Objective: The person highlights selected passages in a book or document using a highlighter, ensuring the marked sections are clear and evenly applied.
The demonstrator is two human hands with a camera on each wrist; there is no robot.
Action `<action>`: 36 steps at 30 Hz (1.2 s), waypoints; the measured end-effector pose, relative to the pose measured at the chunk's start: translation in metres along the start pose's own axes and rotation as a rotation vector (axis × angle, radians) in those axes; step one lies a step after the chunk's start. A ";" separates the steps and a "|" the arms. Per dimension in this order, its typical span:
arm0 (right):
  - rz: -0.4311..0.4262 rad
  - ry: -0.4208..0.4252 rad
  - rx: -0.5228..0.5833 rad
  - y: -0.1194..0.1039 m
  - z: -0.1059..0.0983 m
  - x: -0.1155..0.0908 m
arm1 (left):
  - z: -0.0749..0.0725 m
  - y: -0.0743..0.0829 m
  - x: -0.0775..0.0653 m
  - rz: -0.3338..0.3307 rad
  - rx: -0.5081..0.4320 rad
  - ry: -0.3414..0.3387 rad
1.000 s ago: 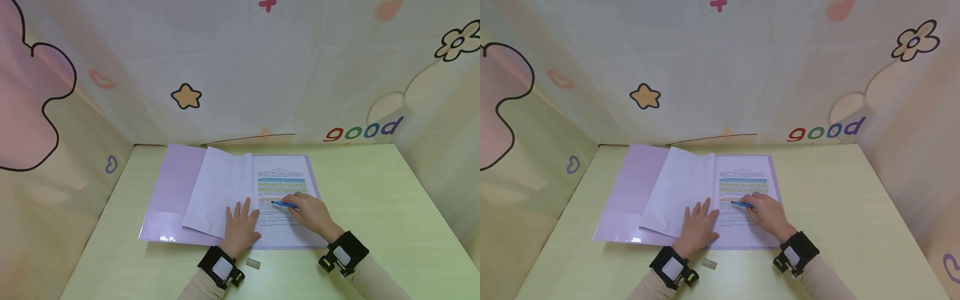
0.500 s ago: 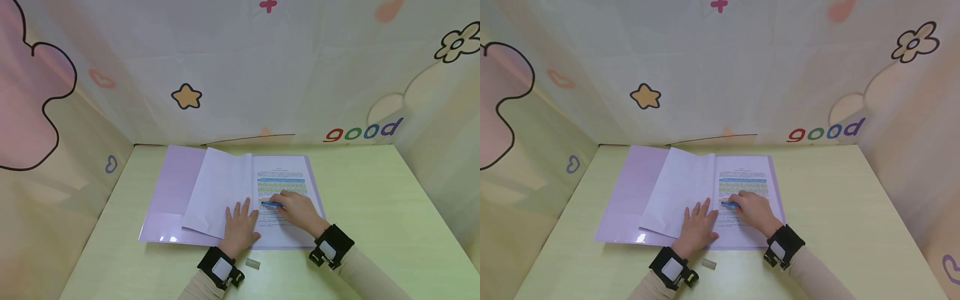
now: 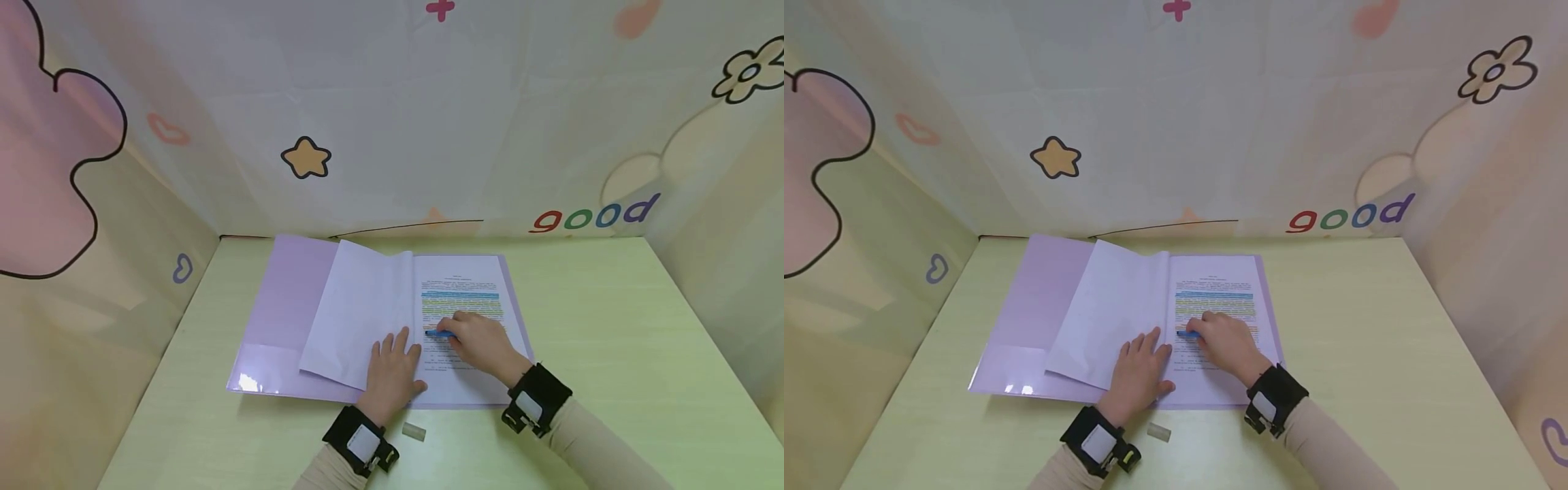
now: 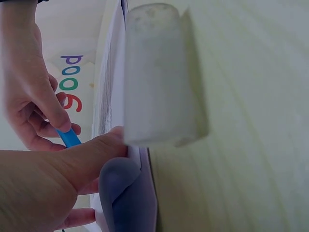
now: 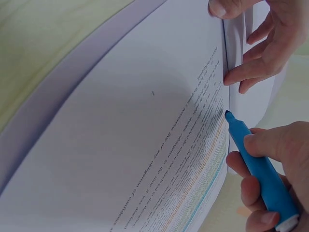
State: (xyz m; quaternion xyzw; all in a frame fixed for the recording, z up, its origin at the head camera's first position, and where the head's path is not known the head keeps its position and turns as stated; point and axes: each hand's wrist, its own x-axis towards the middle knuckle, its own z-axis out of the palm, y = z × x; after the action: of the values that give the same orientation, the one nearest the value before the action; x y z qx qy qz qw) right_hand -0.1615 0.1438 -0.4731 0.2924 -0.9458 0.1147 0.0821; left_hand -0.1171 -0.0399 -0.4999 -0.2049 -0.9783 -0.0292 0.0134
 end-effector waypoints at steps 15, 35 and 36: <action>-0.014 -0.018 -0.066 -0.005 -0.001 0.002 | -0.003 0.000 -0.001 0.002 -0.007 0.013; -0.028 -0.013 -0.061 -0.006 0.002 0.002 | -0.002 0.000 -0.001 0.028 0.033 0.012; -0.029 -0.014 -0.060 -0.006 0.002 0.002 | -0.002 0.000 -0.001 0.029 0.035 0.013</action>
State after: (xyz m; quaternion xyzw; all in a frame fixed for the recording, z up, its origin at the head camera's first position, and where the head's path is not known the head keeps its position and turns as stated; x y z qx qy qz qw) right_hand -0.1602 0.1375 -0.4736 0.3043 -0.9451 0.0829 0.0859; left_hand -0.1157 -0.0406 -0.4984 -0.2186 -0.9754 -0.0135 0.0239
